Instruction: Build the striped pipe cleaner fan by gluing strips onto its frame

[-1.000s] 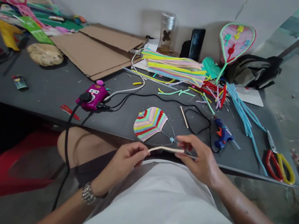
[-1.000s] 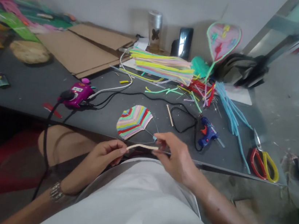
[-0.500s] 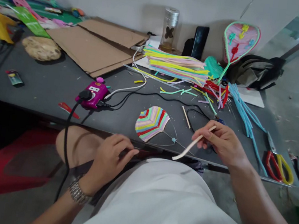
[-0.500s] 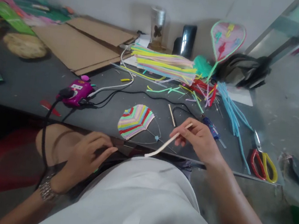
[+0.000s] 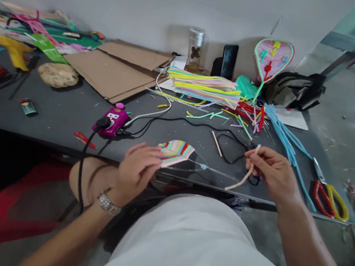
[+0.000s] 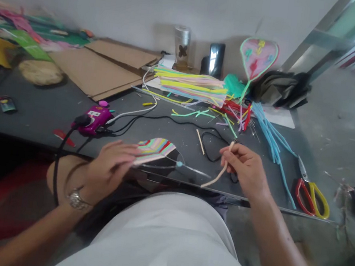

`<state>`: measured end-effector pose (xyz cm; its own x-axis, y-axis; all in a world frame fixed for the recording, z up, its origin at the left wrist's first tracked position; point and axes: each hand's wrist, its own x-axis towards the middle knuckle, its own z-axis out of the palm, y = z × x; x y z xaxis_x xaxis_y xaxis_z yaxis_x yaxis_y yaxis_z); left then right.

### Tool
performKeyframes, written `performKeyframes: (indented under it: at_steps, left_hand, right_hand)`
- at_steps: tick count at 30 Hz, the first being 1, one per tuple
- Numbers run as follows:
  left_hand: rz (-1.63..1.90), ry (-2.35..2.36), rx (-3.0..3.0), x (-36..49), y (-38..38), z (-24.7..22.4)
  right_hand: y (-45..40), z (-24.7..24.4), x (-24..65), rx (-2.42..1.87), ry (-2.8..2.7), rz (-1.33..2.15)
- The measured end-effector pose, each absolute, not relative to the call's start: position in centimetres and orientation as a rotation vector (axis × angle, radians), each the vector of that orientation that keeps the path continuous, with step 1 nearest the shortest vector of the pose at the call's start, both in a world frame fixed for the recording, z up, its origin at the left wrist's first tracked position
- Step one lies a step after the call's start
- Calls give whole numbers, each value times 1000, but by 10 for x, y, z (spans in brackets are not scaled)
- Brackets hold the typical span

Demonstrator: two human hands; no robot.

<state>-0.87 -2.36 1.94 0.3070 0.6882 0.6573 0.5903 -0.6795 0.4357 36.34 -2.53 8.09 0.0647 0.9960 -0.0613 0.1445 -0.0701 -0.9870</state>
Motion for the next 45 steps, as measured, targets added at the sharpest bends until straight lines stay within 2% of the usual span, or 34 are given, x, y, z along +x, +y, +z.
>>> performKeyframes:
  at_steps: [3,7,11,14,18,22,28,36,45]
  left_hand:
    - [1396,1396,2248,-17,10,71]
    - [947,1299,2134,-12,64,109]
    - [542,1069,2060,16,104,80]
    - [439,1010,2018,39,118,50]
    - [679,1097,2151,45,109,40]
    - [929,1191,2136,23,61,45]
    - [1154,1403,2054,1,-23,27]
    - [1173,1441,2284,13,-47,-12]
    - [1223,1466,2257,17,-48,-17]
  right_hand:
    - [-29,91,373,-1361,-1143,1037]
    - [-33,92,378,-1347,-1082,1028]
    - [-28,79,366,-1376,-1092,1164]
    - [-19,68,341,-1382,-1142,1349]
    - [-2,56,300,-1342,-1211,1491]
    - [18,44,265,-1315,-1223,1574]
    - [36,29,234,-1432,-1308,1415]
    - [48,20,233,-1585,-1436,1163]
    - [45,10,231,-1602,-1491,1067]
